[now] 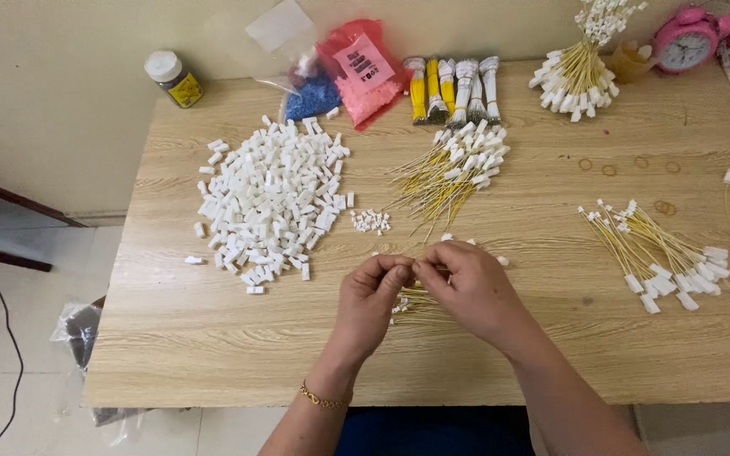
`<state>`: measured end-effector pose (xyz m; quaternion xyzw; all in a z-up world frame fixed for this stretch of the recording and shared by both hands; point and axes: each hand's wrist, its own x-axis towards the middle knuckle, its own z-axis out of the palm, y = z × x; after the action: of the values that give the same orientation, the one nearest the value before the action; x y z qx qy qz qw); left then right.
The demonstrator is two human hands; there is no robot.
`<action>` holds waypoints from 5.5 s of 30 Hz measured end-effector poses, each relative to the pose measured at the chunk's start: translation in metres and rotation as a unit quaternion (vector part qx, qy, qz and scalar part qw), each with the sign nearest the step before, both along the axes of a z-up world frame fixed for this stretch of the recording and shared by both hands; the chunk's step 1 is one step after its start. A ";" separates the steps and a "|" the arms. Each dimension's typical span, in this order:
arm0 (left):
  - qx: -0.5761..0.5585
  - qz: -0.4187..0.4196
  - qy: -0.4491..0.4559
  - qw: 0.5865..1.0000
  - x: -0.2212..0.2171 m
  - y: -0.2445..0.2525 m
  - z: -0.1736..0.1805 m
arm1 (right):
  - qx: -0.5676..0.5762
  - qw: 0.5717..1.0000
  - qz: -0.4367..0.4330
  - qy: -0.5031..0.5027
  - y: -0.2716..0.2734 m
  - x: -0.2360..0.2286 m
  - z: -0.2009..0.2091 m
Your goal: Assembling small wire components by joining wires with plastic connectors
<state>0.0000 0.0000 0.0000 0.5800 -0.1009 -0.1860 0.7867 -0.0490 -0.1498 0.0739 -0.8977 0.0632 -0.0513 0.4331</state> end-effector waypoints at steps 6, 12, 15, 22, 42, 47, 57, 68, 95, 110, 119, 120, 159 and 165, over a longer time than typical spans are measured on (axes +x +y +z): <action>0.114 0.007 -0.043 0.993 0.021 0.001 -0.045 | -0.054 0.997 0.047 0.012 -0.024 0.010 -0.049; 0.298 0.007 -0.203 0.933 0.019 0.012 -0.049 | -0.323 0.900 0.184 0.227 -0.014 0.000 -0.071; 0.312 0.036 -0.241 0.918 0.020 0.016 -0.056 | -0.360 0.908 0.144 0.159 -0.012 0.001 -0.079; 0.313 0.031 -0.222 0.923 0.014 0.034 -0.054 | -0.368 0.916 0.144 0.077 -0.014 -0.014 -0.104; 0.339 0.032 -0.301 0.891 0.015 0.040 -0.091 | -0.460 0.887 -0.039 0.010 -0.084 -0.050 -0.170; 0.308 0.049 -0.329 0.891 0.014 0.037 -0.080 | -0.269 0.893 -0.289 0.218 -0.169 -0.065 -0.163; 0.295 0.040 -0.338 0.893 0.016 0.037 -0.084 | -0.435 0.802 -0.349 0.213 -0.238 -0.034 -0.149; 0.282 0.038 -0.357 0.890 0.018 0.036 -0.084 | -0.337 0.940 -0.053 0.024 -0.126 0.156 -0.092; 0.291 0.049 -0.370 0.881 0.013 0.035 -0.075 | -0.211 0.938 -0.203 0.188 -0.109 0.082 -0.073; 0.283 0.049 -0.371 0.883 0.016 0.031 -0.073 | -0.391 0.916 -0.059 0.067 -0.185 0.175 -0.124; 0.287 0.046 -0.372 0.881 0.018 0.033 -0.080 | -0.485 0.869 -0.034 0.093 -0.173 0.166 -0.110; 0.291 0.042 -0.366 0.883 0.017 0.034 -0.080 | -0.440 0.889 -0.034 0.120 -0.163 0.156 -0.090; 0.165 -0.169 -0.223 0.946 -0.007 0.025 0.097 | -0.216 0.911 0.081 -0.341 -0.002 -0.040 0.048; 0.094 -0.154 -0.125 0.976 -0.007 0.029 0.065 | -0.220 0.913 0.082 -0.335 -0.011 -0.043 0.041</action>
<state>-0.0069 0.0294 0.0653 0.6473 -0.2688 -0.2397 0.6717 -0.0922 -0.1606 0.1148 -0.9023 -0.1720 -0.3262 0.2235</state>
